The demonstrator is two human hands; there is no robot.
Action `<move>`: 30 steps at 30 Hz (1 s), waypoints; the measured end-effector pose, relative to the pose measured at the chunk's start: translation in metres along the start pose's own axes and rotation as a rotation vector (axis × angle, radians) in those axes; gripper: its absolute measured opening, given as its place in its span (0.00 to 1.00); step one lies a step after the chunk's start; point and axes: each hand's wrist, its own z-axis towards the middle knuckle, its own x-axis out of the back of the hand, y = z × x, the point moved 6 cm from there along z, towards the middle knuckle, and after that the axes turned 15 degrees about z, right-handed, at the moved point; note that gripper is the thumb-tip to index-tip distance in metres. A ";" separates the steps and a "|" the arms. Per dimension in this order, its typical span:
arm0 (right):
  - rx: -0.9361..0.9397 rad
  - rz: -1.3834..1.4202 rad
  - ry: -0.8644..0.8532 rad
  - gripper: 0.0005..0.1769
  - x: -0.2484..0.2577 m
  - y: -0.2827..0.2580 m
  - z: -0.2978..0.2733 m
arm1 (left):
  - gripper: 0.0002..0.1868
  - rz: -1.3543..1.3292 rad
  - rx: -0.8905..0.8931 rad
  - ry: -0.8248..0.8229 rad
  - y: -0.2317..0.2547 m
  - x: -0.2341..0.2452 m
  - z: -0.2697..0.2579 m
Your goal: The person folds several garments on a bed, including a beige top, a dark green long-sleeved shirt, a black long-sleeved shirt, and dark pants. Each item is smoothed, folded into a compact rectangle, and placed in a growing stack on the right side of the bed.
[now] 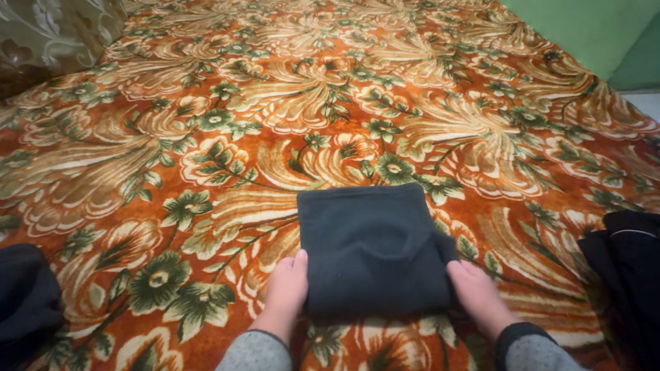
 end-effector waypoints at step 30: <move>0.924 -0.744 -0.131 0.30 -0.150 -0.115 -0.077 | 0.24 0.437 -0.763 0.326 0.116 -0.026 -0.097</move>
